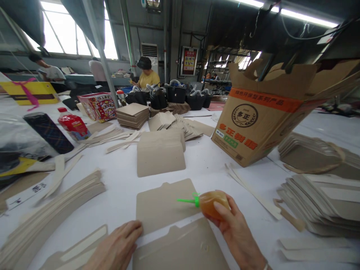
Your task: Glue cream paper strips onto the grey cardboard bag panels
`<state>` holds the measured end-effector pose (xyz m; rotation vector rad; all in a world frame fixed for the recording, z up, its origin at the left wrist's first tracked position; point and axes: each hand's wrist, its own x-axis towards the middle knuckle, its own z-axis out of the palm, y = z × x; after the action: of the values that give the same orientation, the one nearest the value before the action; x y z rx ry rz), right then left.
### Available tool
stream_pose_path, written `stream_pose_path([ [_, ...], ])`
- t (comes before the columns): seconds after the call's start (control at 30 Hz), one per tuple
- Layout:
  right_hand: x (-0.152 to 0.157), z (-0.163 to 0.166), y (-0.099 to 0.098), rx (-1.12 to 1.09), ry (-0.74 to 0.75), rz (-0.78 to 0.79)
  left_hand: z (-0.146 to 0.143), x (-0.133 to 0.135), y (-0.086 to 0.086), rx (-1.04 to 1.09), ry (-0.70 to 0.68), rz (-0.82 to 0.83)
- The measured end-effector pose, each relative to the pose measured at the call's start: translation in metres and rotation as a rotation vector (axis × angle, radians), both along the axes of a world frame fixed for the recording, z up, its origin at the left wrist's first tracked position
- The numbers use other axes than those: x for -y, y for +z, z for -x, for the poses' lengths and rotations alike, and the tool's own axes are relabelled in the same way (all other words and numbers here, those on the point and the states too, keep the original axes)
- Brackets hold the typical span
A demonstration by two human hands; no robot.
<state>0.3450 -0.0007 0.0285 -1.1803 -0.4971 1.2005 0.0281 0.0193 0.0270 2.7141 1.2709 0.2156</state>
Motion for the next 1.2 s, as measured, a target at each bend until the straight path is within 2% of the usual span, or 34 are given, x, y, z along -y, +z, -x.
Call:
stream_pose_path([
  [0.07,-0.004,0.004,0.009,-0.377,0.044,0.068,-0.002,0.003,0.003,0.006,0.013,0.03],
  [0.1,-0.006,0.007,0.013,-0.49,0.047,0.097,-0.003,0.005,0.006,0.01,0.023,0.048],
  [0.2,-0.011,0.02,0.023,-0.537,0.052,0.099,-0.009,0.009,0.015,-0.002,0.063,0.139],
  [0.27,-0.013,0.032,0.024,-0.409,0.093,0.04,-0.012,0.009,0.022,-0.02,0.091,0.189],
  [0.37,-0.014,0.051,0.015,-0.068,0.171,-0.07,-0.014,0.009,0.027,-0.031,0.11,0.237],
  [0.5,-0.017,0.069,-0.003,0.388,0.215,-0.127,-0.011,0.007,0.024,-0.015,0.112,0.278],
  [0.6,-0.019,0.079,-0.009,0.575,0.223,-0.165,-0.008,0.005,0.02,-0.008,0.092,0.293],
  [0.83,-0.02,0.095,-0.012,0.795,0.282,-0.224,-0.006,0.005,0.017,-0.011,0.074,0.288],
  [0.97,-0.023,0.098,-0.014,0.883,0.266,-0.257,-0.004,0.005,0.013,0.01,0.073,0.277],
  [1.2,-0.02,0.088,-0.017,0.896,0.259,-0.193,-0.001,0.005,0.01,0.022,0.064,0.279],
])
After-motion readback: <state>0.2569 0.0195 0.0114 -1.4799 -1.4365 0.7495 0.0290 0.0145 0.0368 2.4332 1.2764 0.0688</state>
